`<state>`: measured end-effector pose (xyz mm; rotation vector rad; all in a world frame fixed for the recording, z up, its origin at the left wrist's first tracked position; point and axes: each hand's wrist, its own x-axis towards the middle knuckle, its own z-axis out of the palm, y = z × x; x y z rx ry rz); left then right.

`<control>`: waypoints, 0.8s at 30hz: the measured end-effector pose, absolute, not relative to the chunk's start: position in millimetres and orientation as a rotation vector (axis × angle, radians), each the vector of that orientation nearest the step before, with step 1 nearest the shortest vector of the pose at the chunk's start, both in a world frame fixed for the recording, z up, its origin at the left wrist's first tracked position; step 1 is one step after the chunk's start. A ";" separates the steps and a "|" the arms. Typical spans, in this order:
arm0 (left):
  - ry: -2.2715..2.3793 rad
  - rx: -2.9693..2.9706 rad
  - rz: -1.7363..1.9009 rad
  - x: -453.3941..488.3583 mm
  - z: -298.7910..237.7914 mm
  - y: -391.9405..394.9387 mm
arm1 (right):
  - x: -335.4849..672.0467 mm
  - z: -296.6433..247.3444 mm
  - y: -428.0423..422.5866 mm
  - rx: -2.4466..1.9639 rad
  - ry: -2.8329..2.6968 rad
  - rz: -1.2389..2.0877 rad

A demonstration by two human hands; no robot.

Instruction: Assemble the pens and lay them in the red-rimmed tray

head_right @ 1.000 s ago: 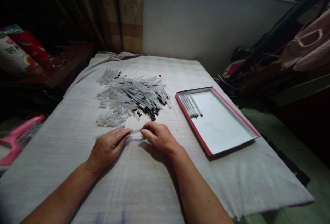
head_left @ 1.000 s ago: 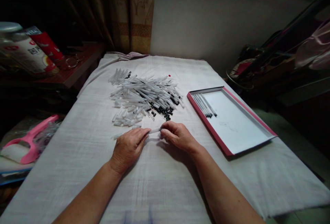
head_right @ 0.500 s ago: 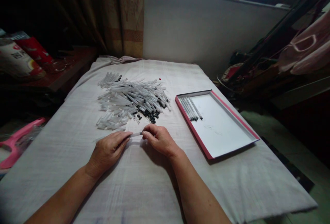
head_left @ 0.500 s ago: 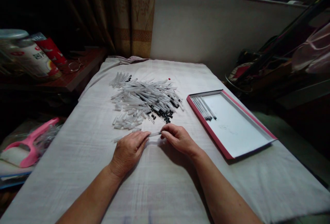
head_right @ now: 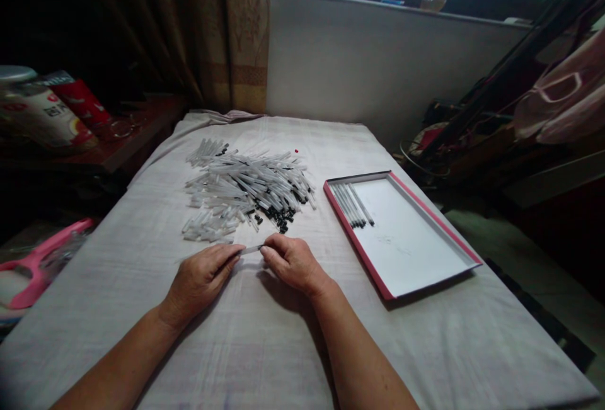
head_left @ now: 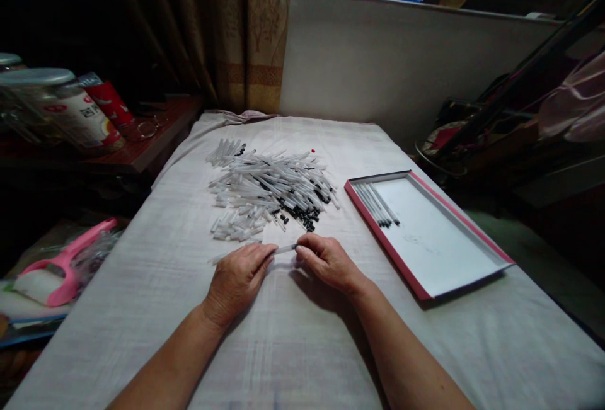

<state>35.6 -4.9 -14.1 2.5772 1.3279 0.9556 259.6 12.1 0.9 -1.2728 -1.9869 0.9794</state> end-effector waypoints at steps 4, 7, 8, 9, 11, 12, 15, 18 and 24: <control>1.296 2.578 0.955 35.2 -14.8 -4.2 | 258.4 -0.7 12.2 -1.288 -2.025 0.906; 1.289 2.599 1.003 34.5 -12.8 -3.3 | 255.0 -3.7 11.9 -1.271 -1.948 1.038; 1.294 2.612 1.027 34.3 -11.1 -3.3 | 253.6 -4.7 11.9 -1.258 -1.904 1.107; 1.313 2.625 1.055 34.3 -8.9 -3.4 | 252.2 -5.6 12.1 -1.244 -1.859 1.168; 1.397 2.630 1.139 34.9 -3.9 -4.4 | 249.7 -7.2 13.4 -1.247 -1.751 1.229; 1.453 2.614 1.195 35.5 -1.8 -5.2 | 248.7 -7.9 14.5 -1.267 -1.678 1.224; 1.514 2.459 1.312 38.3 -0.6 -7.1 | 245.3 -9.1 17.0 -1.309 -1.428 1.167; 1.414 2.075 1.267 42.3 -5.9 -6.5 | 238.2 -9.8 14.5 -1.257 -1.389 1.169; 1.231 1.034 1.343 47.3 -7.9 -0.6 | 218.3 -7.6 4.2 -1.233 -1.932 1.027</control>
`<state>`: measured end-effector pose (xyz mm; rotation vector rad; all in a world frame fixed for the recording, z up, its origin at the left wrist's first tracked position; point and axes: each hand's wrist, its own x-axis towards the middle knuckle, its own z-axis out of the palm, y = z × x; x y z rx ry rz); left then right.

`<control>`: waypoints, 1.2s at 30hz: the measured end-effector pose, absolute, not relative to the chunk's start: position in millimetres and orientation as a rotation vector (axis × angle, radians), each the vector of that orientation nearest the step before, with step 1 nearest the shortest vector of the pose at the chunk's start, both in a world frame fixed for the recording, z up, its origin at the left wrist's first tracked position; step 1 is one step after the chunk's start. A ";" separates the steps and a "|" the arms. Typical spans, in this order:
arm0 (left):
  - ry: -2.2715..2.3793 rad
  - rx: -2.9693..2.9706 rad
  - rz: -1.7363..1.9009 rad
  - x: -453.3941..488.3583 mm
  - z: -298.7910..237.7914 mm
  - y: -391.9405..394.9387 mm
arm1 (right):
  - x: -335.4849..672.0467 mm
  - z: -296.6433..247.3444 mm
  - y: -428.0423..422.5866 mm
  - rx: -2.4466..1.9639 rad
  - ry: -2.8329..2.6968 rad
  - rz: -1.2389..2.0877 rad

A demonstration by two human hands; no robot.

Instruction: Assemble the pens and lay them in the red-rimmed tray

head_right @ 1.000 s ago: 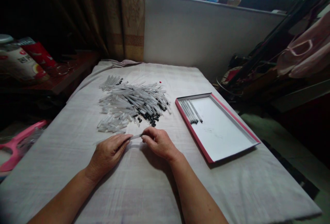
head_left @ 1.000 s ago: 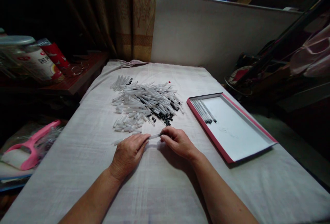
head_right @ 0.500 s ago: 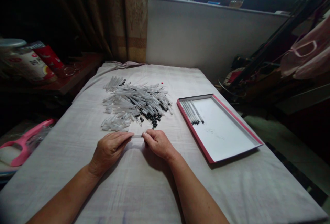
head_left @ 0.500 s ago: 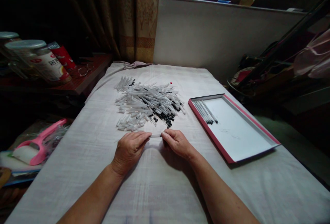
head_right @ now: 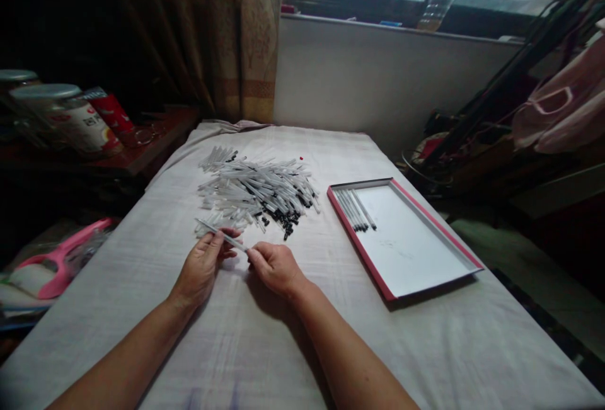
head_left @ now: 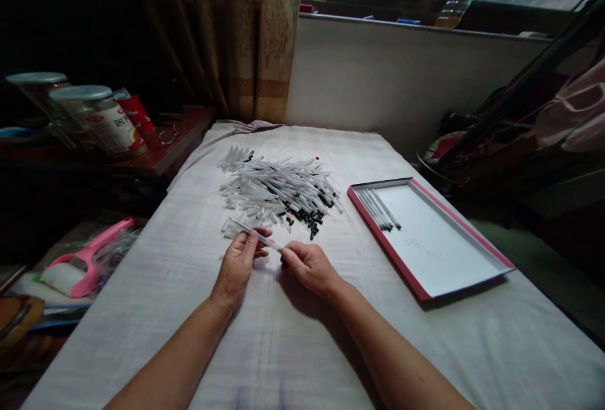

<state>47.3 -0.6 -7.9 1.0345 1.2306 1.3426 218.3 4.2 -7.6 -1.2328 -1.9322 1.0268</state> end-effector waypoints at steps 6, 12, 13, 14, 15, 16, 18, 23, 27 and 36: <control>1.214 0.964 1.394 42.7 -4.7 2.3 | 208.3 1.7 29.2 -1.582 -2.217 0.574; 1.247 1.028 1.292 43.9 -4.4 1.6 | 191.9 5.4 65.2 -1.813 -2.239 0.171; 1.244 1.030 1.291 44.2 -4.1 1.5 | 188.6 5.8 69.2 -1.836 -2.257 0.148; 1.239 1.032 1.293 44.4 -4.0 1.6 | 185.5 6.2 72.4 -1.851 -2.274 0.136; 1.233 1.035 1.295 44.3 -4.2 1.7 | 182.9 6.7 75.1 -1.861 -2.290 0.134; 1.229 1.038 1.297 44.1 -4.8 2.0 | 181.0 7.1 77.1 -1.866 -2.300 0.137; 1.236 1.052 1.300 43.0 -7.3 2.9 | 180.3 8.0 79.4 -1.857 -2.281 0.155; 1.382 1.259 1.269 38.4 -16.8 4.2 | 202.0 8.4 74.1 -1.645 -1.981 0.611; 1.444 1.711 1.293 38.1 -18.8 0.9 | 233.9 6.8 52.9 -1.394 -1.568 1.192; 1.335 2.270 0.964 42.6 -16.2 -10.8 | 266.4 2.0 9.2 -1.342 -1.175 1.444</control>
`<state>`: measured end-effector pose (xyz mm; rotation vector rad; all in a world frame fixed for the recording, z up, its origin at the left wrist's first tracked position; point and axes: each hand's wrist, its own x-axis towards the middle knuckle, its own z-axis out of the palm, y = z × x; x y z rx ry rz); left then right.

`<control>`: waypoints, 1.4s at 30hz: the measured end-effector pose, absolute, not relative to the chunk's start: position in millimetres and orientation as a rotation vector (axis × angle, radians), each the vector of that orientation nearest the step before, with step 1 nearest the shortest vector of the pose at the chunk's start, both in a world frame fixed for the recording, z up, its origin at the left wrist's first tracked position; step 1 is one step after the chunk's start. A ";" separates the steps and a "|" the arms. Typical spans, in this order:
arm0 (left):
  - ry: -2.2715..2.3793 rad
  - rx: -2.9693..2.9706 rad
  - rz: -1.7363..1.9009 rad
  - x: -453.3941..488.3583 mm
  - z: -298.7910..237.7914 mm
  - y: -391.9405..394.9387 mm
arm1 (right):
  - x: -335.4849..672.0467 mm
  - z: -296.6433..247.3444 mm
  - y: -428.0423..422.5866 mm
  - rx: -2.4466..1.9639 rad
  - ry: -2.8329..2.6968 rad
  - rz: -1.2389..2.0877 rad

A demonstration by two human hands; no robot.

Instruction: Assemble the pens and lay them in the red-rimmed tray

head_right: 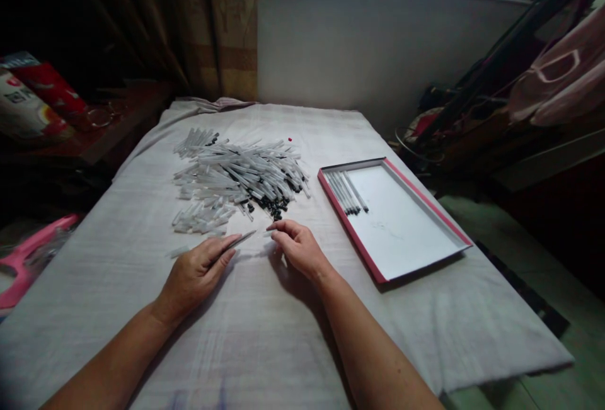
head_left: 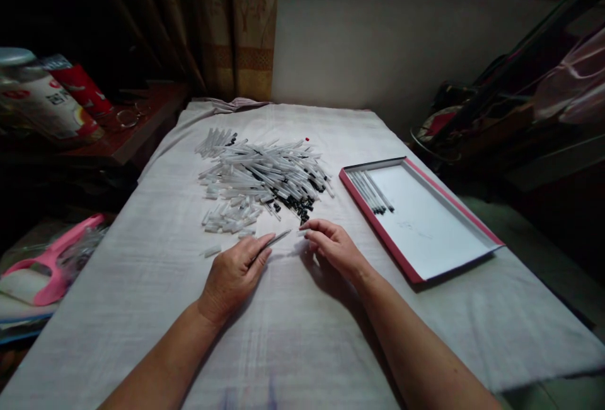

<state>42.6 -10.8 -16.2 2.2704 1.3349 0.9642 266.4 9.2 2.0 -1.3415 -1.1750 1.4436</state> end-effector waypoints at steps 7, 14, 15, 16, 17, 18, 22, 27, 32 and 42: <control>1.361 2.318 0.830 41.4 -14.1 -11.8 | 265.4 3.7 10.8 -1.331 -1.237 1.451; 1.347 2.344 0.778 43.3 -11.7 -12.3 | 267.0 2.2 9.8 -1.350 -1.272 1.453; 1.344 2.354 0.775 43.4 -10.8 -12.2 | 267.1 2.3 9.7 -1.347 -1.279 1.446; 1.340 2.366 0.773 43.5 -10.0 -12.2 | 267.1 2.4 9.5 -1.342 -1.288 1.440; 1.337 2.377 0.770 43.6 -9.2 -12.2 | 266.9 2.4 9.3 -1.333 -1.300 1.441; 1.331 2.387 0.765 43.5 -8.6 -12.3 | 266.8 2.3 9.0 -1.320 -1.314 1.452; 1.315 2.401 0.707 42.8 -7.9 -13.0 | 267.9 0.1 7.8 -1.257 -1.331 1.591; 1.224 2.427 0.671 42.1 -10.0 -13.5 | 271.4 -3.8 6.6 -1.215 -1.363 1.670; 1.217 2.396 0.729 43.5 -13.0 -13.8 | 268.5 -5.7 5.7 -1.194 -1.338 1.618; 1.231 2.345 0.750 47.3 -14.6 -14.5 | 263.9 -6.5 6.4 -1.161 -1.291 1.663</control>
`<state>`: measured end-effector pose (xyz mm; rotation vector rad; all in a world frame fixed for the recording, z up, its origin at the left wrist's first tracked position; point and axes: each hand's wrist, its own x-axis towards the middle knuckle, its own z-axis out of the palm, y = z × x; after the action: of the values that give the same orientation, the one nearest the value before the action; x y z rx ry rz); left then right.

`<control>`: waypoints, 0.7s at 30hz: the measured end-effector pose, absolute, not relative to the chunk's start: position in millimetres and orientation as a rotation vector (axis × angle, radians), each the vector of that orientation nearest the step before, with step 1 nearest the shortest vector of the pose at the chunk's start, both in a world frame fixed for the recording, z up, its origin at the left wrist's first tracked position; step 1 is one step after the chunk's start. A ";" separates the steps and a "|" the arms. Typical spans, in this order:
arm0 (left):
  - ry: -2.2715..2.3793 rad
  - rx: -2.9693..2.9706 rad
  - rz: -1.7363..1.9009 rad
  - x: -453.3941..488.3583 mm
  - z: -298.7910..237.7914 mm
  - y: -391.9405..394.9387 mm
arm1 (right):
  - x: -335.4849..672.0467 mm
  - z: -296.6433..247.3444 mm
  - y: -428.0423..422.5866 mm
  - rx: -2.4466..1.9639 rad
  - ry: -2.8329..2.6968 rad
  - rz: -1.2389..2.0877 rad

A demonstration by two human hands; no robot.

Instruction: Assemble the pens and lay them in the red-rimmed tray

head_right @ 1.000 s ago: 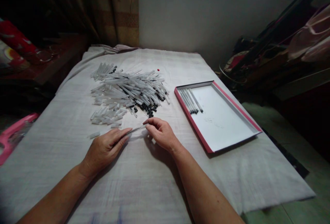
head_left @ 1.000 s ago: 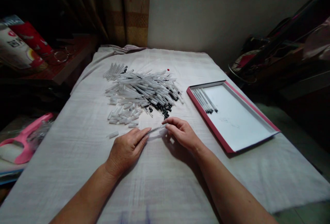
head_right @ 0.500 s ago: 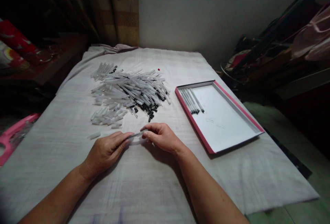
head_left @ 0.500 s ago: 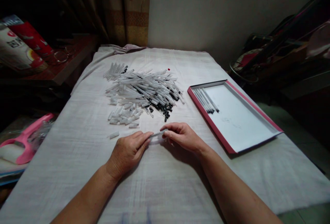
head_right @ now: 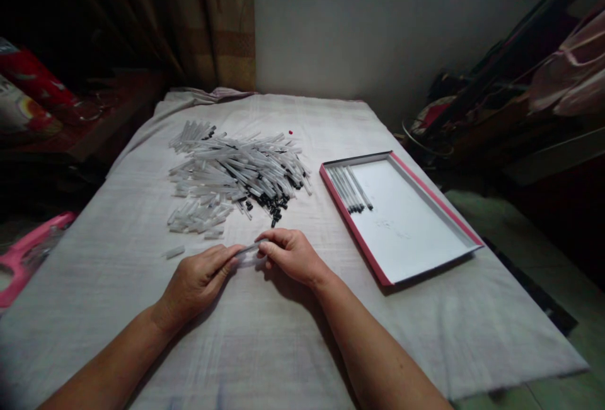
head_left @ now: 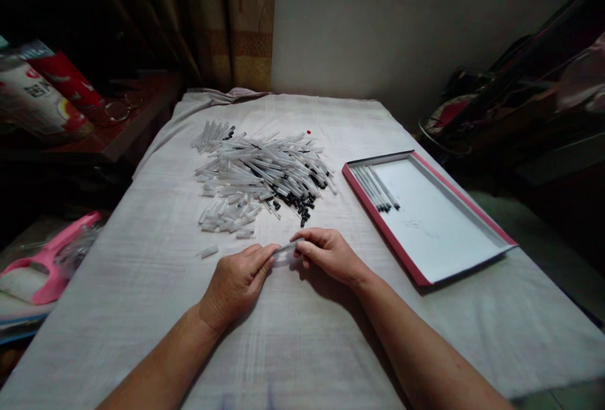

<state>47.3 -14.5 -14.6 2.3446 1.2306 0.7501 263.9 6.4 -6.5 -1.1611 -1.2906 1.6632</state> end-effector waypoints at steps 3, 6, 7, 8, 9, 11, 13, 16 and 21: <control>1.231 2.287 0.823 50.9 -16.2 -11.6 | 260.7 -5.9 6.6 -1.163 -1.246 1.616; 1.228 2.206 0.924 54.4 -17.2 -7.4 | 252.9 -5.1 5.9 -1.132 -1.176 1.596; 1.223 2.184 0.950 55.0 -17.2 -6.1 | 249.8 -4.3 6.0 -1.114 -1.163 1.599; 1.219 2.165 0.969 55.0 -17.2 -4.9 | 247.2 -2.6 6.5 -1.099 -1.158 1.592; 1.221 2.146 0.983 54.7 -17.2 -4.0 | 245.8 0.3 7.6 -1.092 -1.156 1.566; 1.257 2.099 0.993 52.8 -17.4 -2.6 | 249.5 10.6 12.7 -1.096 -1.139 1.455; 1.304 2.038 0.989 50.5 -18.0 -1.7 | 266.6 26.2 22.5 -1.122 -1.098 1.295; 1.360 1.966 0.977 48.3 -18.6 -1.0 | 320.6 49.5 47.8 -1.247 -1.071 0.944; 1.407 1.983 0.935 49.4 -16.6 0.0 | 432.7 51.2 104.4 -1.789 -1.308 0.288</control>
<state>49.4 0.0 -16.6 1.9829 1.4073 0.9353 432.7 104.4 51.2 -1.7893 -1.3076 0.2876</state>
